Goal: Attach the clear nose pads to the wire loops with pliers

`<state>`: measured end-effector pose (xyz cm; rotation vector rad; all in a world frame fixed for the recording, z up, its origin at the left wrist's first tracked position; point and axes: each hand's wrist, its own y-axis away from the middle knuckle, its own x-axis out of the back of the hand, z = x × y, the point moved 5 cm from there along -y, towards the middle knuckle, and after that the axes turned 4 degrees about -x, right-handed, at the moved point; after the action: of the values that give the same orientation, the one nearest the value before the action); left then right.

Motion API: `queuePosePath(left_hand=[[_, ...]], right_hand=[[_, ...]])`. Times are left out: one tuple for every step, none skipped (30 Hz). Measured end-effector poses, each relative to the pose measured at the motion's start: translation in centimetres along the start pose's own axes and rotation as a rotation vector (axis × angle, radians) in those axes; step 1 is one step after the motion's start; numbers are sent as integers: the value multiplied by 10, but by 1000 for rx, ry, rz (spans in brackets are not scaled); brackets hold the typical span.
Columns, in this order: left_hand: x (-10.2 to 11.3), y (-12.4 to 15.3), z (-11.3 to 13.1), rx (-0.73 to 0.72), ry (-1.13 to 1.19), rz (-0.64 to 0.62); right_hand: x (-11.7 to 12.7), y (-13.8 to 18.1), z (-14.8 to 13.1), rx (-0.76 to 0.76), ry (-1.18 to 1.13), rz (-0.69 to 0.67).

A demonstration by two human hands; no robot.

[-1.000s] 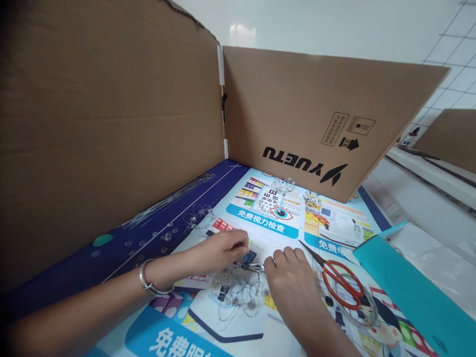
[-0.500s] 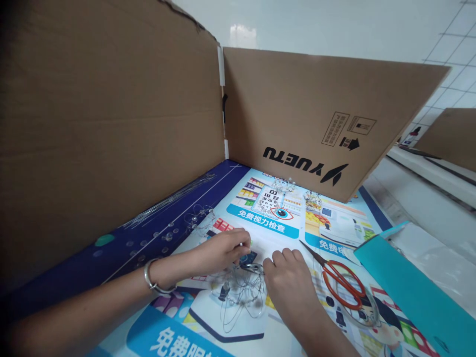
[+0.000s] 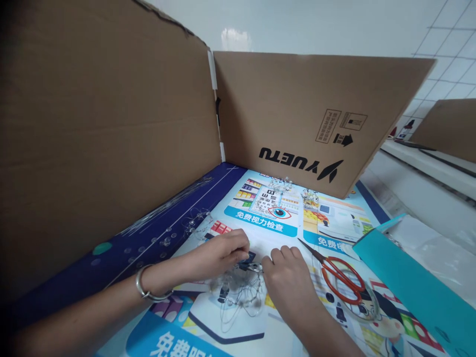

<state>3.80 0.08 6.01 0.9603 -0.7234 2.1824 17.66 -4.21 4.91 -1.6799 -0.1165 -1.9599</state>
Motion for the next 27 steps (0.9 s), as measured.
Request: queuePosePath(left_hand=[[0,0,1,-6,0,-3],[0,0,1,-10,1,-5],[0,1,2,-11,5,-6],[0,1,2,-9,11,-8],[0,1,2,-6,15,-9],[1,1,1,-4,18,-9],[1,1,1,-2,20,-10],[1,1,1,-1,21,-11],[2,1,1,0,22,-12],[3,1,1,2,23,-13],[3,1,1,4,26,-13],[3,1,0,6,31,-14],[3,0,0,9,35,-12],[3,0,0,9,40,-8],[3,0,0,6,44,-7],[3,-1,0,2,48,-6],[3,-1,0,-2,52,-6],[3,-1,0,-4,58,-7],[3,-1,0,-5,64,-7],[3,-1,0,-5,70,-9],[3,-1,0,-4,75,-9],[3,-2,0,-3,78,-6],[3,-2,-1,-2,78,-6],[3,-2,-1,-1,76,-3],[3,-2,-2,-1,73,1],[3,-2,-2,-3,68,5],[3,-2,-3,-5,61,9]], right_hand=[[0,0,0,1,3,1],[1,0,0,-1,7,1],[1,0,0,-5,11,-1],[0,1,0,-10,15,-3],[0,1,0,-14,17,-5],[0,1,1,-20,19,-5],[-1,1,2,-26,20,-3],[-1,2,3,-33,21,2],[-1,2,3,-40,24,7],[-1,2,4,-46,27,10],[-1,2,5,-52,29,11],[-1,2,5,-54,30,10],[-1,2,6,-55,30,8],[-1,2,6,-54,31,7],[-1,2,5,-52,31,9],[0,2,5,-51,31,13],[0,1,5,-50,32,18],[1,1,4,-50,34,21],[1,0,3,-49,37,22],[1,0,3,-50,40,20],[1,0,3,-52,44,17],[1,-1,2,-53,47,13],[2,-1,2,-53,49,10],[2,-1,2,-50,48,9],[3,-1,2,-45,47,8],[4,0,2,-39,46,7],[6,0,2,-31,46,8]])
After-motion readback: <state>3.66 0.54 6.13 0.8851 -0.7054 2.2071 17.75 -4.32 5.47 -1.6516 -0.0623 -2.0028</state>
